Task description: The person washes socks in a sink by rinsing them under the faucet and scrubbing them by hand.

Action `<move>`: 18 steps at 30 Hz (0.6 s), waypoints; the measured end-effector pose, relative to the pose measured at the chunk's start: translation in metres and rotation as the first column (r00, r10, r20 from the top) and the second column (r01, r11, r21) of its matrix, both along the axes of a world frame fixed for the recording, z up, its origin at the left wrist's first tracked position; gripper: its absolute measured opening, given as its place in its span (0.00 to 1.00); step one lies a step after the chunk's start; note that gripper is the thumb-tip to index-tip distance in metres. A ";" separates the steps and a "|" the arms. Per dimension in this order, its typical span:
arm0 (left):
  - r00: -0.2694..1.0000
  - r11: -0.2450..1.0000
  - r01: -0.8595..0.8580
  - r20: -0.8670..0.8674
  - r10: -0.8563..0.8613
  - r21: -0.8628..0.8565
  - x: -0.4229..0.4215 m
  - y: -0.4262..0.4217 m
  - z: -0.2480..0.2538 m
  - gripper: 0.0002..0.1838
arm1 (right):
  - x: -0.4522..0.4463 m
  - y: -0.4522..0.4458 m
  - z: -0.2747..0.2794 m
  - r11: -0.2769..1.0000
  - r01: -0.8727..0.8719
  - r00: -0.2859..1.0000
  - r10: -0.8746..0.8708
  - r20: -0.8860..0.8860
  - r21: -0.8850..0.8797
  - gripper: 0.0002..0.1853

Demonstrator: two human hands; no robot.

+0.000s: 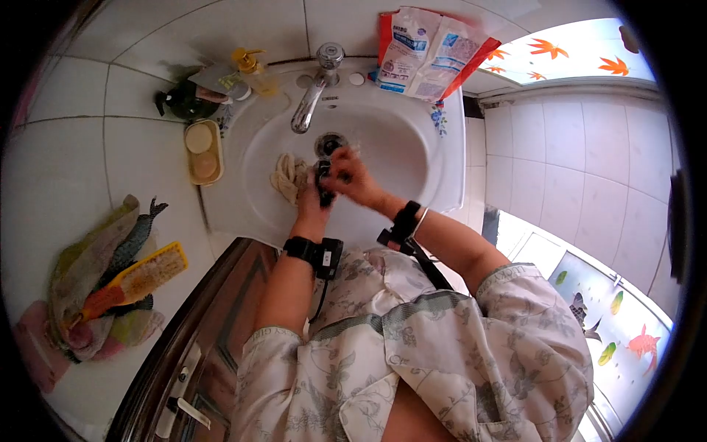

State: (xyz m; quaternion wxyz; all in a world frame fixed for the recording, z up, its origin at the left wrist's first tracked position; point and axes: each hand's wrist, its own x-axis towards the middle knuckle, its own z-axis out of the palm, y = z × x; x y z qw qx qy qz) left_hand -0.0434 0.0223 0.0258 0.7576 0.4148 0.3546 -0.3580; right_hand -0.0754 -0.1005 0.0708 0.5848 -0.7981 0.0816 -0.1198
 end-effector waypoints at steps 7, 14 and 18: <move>0.997 0.993 0.043 -0.051 -0.049 -0.114 -0.022 -0.033 0.032 0.19 | 0.018 0.004 -0.014 0.954 0.301 0.916 -0.287 -0.281 0.005 0.09; 0.994 0.870 0.063 0.111 -0.010 -0.488 -0.021 -0.018 -0.030 0.17 | -0.003 0.028 -0.008 0.998 0.059 0.957 -0.049 -0.285 0.026 0.10; 0.991 0.996 0.047 -0.122 -0.056 -0.076 -0.017 -0.034 0.040 0.17 | 0.016 0.016 -0.022 0.929 0.371 0.866 -0.353 -0.353 -0.018 0.12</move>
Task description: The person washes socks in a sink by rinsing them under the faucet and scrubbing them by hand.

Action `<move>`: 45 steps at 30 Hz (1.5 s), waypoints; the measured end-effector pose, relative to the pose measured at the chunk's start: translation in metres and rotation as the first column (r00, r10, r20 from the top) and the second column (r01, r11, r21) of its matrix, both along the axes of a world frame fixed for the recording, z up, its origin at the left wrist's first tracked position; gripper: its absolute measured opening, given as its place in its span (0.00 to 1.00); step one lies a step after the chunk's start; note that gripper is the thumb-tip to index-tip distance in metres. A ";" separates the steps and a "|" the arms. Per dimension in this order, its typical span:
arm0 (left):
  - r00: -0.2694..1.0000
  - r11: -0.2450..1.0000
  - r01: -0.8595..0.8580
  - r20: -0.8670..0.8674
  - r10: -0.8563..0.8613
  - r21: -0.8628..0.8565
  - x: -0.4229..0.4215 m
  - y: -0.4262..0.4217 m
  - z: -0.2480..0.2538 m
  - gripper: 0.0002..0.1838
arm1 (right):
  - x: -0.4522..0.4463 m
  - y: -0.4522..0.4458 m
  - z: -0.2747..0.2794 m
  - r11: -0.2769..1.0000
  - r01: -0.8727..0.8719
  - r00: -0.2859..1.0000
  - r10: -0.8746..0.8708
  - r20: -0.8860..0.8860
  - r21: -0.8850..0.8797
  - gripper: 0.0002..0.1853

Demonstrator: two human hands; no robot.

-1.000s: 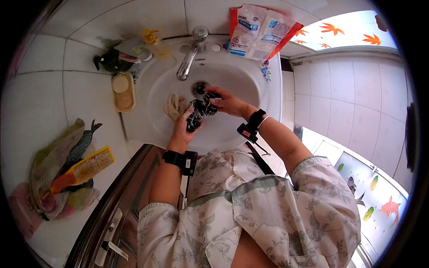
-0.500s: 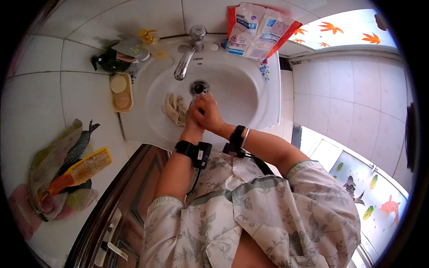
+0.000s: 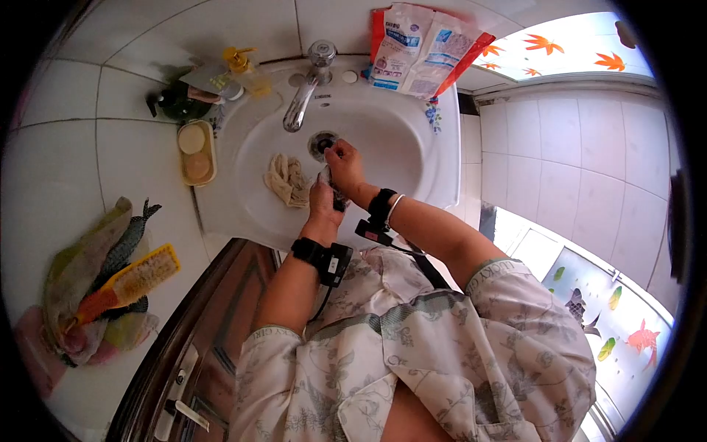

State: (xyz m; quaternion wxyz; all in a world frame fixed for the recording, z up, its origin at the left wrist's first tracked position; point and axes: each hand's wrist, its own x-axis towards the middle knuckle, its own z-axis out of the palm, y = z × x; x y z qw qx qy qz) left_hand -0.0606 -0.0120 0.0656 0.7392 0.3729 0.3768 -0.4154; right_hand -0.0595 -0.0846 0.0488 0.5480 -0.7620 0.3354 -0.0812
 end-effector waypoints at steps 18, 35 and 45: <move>0.998 0.998 -0.059 0.021 0.059 -0.004 0.003 0.007 -0.007 0.17 | -0.012 0.008 0.028 0.852 -0.508 0.838 0.523 0.156 -0.127 0.14; 0.997 1.000 -0.014 0.072 0.016 -0.028 -0.002 0.010 -0.031 0.18 | -0.011 0.010 0.007 0.986 -0.102 0.981 0.122 0.154 -0.130 0.15; 0.997 0.998 -0.016 0.072 0.020 -0.058 -0.001 0.009 -0.018 0.14 | -0.004 0.006 0.020 0.998 -0.050 0.995 0.053 0.084 -0.036 0.14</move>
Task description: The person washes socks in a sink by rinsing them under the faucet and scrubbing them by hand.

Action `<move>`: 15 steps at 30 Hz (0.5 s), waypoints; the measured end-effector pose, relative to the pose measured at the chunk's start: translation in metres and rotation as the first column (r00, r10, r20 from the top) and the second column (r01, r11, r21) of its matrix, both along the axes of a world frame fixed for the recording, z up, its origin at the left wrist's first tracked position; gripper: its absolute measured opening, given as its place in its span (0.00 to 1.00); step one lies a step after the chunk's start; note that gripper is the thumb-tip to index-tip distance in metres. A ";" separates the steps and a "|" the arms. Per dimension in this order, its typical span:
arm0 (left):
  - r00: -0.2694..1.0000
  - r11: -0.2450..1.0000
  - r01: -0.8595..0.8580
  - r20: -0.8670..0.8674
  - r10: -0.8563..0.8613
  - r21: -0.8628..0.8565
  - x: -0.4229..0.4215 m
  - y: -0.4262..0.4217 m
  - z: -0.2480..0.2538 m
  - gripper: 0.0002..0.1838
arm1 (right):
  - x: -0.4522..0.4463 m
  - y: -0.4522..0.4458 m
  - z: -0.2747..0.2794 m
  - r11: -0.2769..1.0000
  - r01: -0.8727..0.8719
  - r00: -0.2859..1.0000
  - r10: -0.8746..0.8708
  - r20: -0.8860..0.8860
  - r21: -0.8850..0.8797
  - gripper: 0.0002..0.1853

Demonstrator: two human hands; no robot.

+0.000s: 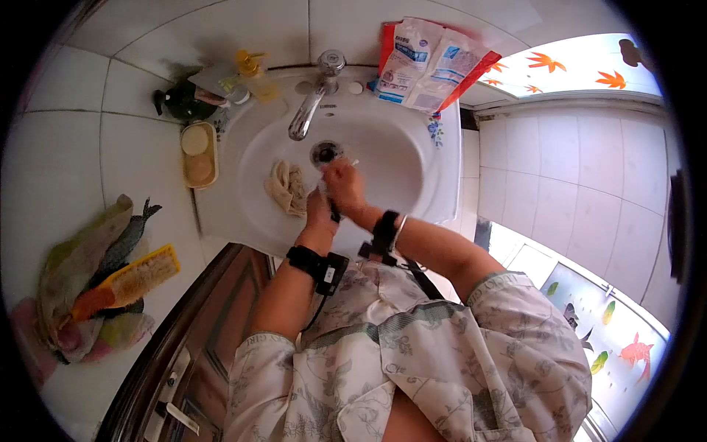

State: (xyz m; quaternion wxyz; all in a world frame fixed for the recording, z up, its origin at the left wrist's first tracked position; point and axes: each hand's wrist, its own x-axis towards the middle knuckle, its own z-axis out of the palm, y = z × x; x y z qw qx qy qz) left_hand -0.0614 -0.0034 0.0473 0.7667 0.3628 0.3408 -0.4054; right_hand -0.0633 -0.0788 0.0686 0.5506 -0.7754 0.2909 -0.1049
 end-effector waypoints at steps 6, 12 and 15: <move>0.935 0.987 0.157 0.317 -0.161 0.038 -0.006 0.004 0.000 0.12 | 0.003 -0.006 -0.007 0.971 -0.088 0.974 0.131 -0.186 0.222 0.18; 0.999 0.988 0.007 -0.031 -0.012 -0.156 0.004 0.029 0.005 0.13 | -0.010 -0.055 -0.056 0.883 0.089 0.989 -0.024 -0.147 0.461 0.19; 0.946 0.990 0.083 0.302 -0.115 0.116 0.003 0.030 0.006 0.14 | -0.018 -0.054 -0.016 0.700 0.340 0.845 0.066 -0.531 0.628 0.21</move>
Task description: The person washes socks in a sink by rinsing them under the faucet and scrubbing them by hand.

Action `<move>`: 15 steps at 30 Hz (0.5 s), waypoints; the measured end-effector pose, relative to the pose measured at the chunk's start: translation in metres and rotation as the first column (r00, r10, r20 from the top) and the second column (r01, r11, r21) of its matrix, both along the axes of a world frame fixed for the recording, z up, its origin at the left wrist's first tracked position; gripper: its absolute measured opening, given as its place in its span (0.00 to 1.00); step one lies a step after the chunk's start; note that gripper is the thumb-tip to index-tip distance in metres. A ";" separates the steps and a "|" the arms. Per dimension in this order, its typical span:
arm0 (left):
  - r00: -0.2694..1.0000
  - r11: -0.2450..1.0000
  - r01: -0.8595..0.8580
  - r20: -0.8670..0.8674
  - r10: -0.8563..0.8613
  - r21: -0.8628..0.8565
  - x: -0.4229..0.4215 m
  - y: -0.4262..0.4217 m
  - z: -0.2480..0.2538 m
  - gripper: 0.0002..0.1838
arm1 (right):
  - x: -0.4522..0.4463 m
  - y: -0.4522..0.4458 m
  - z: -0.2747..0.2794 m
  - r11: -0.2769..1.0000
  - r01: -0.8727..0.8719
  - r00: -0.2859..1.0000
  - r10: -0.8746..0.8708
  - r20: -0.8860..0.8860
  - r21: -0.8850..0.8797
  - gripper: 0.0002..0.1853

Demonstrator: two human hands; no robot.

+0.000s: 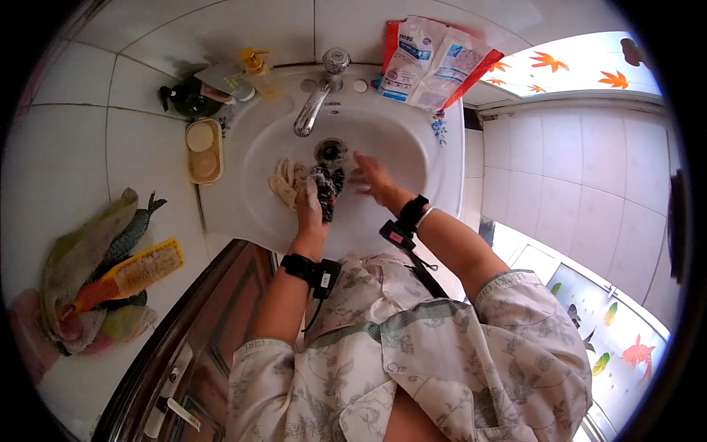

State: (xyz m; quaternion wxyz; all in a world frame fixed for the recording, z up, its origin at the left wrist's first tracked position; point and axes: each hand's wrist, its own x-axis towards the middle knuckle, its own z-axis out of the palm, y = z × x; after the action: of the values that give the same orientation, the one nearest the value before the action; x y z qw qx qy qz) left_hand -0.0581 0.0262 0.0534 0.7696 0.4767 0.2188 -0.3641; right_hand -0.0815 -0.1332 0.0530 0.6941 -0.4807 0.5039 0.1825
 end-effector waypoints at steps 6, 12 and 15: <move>0.991 0.992 0.113 0.076 -0.109 -0.048 -0.011 -0.002 -0.010 0.20 | -0.012 0.018 0.005 0.948 -0.317 0.878 0.297 0.376 -0.007 0.17; 0.187 0.772 0.010 0.757 -0.626 0.635 0.027 -0.001 0.011 0.29 | -0.009 -0.011 0.025 0.763 -0.615 0.652 0.634 0.416 -0.200 0.17; -0.074 0.640 0.040 0.641 -0.764 0.768 0.036 0.009 -0.006 0.31 | 0.000 -0.030 0.036 0.636 -0.731 0.501 0.747 0.438 -0.247 0.20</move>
State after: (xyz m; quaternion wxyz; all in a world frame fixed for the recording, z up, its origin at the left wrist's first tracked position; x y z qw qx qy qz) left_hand -0.0223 0.0348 0.0476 0.3739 0.8188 -0.4237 -0.1013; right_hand -0.0816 -0.1634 0.0894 0.6474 -0.6888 0.0537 0.3219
